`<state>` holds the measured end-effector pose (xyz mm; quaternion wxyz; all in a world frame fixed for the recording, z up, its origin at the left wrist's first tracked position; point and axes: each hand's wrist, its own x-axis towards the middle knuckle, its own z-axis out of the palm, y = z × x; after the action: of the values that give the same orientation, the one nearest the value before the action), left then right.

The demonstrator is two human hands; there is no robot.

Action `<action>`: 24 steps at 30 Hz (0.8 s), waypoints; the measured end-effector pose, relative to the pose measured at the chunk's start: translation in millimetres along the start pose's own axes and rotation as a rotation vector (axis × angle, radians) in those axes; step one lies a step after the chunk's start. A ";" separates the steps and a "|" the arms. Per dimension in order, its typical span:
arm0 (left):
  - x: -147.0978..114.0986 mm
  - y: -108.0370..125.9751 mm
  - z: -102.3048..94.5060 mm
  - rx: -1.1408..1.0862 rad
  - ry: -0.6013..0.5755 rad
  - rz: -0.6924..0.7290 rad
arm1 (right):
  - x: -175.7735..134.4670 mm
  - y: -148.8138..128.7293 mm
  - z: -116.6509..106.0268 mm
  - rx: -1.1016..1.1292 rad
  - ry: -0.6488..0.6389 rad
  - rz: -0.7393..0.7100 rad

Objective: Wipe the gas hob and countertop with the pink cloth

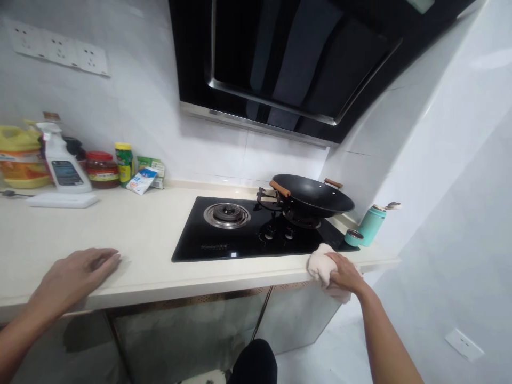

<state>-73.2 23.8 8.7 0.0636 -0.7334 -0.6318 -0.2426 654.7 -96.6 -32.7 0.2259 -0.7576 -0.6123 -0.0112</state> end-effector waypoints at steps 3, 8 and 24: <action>-1.3 -1.6 3.0 -0.029 0.011 0.011 | 8.6 -8.1 -5.3 0.261 0.018 0.088; -2.5 -4.4 7.8 -0.035 0.032 0.018 | 29.7 -66.1 7.9 0.055 0.143 0.118; -7.3 5.5 2.0 -0.036 0.082 0.021 | 13.7 -350.9 89.2 -0.132 -0.125 -0.610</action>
<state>-68.0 17.0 4.9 0.0786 -0.7303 -0.6166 -0.2832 307.6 -0.2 6.6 0.1244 -0.5513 -0.8219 -0.0717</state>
